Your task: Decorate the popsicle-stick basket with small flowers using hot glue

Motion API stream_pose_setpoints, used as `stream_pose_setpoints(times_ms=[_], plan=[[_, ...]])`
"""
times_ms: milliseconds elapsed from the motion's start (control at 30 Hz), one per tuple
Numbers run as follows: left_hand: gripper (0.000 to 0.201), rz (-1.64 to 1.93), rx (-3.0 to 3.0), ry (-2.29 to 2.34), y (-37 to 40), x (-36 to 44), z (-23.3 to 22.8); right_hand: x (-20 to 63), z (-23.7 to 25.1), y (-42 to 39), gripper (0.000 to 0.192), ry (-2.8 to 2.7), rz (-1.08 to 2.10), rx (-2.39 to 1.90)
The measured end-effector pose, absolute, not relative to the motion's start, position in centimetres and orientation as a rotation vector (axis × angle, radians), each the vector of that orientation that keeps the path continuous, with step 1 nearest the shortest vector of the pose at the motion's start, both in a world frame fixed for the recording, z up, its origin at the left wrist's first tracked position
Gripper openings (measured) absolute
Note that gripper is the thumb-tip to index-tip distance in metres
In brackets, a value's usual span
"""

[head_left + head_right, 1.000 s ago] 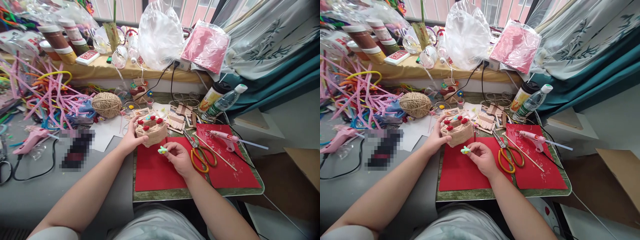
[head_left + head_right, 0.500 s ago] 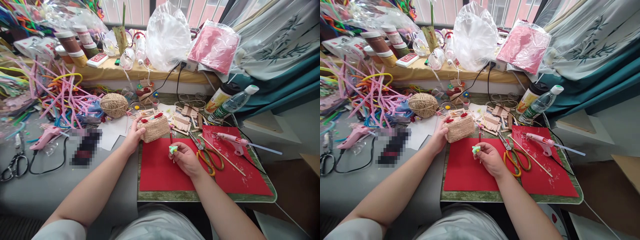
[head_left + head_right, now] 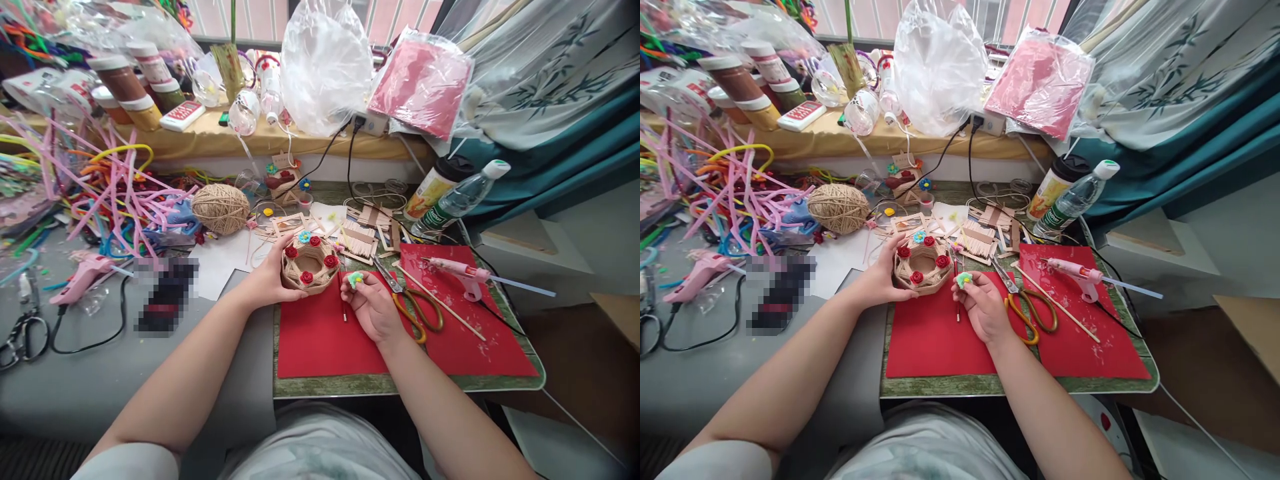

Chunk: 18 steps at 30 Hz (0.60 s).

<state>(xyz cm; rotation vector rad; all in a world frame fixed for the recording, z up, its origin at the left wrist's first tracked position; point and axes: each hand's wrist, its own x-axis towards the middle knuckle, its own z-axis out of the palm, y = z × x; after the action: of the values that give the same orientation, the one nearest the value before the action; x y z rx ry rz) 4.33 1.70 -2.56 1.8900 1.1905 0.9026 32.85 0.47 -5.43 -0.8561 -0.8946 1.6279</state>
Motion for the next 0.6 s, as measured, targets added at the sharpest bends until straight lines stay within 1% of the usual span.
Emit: stream_pose_setpoints(times_ms=[67, 133, 200, 333, 600], plan=[[0.139, 0.861, 1.923, 1.209, 1.9, 3.8, -2.5, 32.9, -5.5, 0.6, 0.019, -0.911, 1.508, -0.885], [0.142, 0.832, 1.948, 1.220, 2.0, 3.5, -2.6, 32.7, -5.4, 0.7, 0.022, -0.926, 1.444, -0.885], [0.143, 0.824, 1.954, 1.229, 2.1, 3.6, -2.8, 32.5, -5.3, 0.5, 0.025, -0.962, 1.463, -0.869], [0.149, 0.811, 1.922, 1.269, 2.1, 3.9, -3.4, 32.3, -5.3, 0.0, 0.023, -1.086, 1.525, -0.885], [0.157, 0.928, 1.895, 1.228, 2.1, 3.7, -4.7, 33.0, -4.8, -1.0, 0.022, -1.359, 1.482, -0.931]])
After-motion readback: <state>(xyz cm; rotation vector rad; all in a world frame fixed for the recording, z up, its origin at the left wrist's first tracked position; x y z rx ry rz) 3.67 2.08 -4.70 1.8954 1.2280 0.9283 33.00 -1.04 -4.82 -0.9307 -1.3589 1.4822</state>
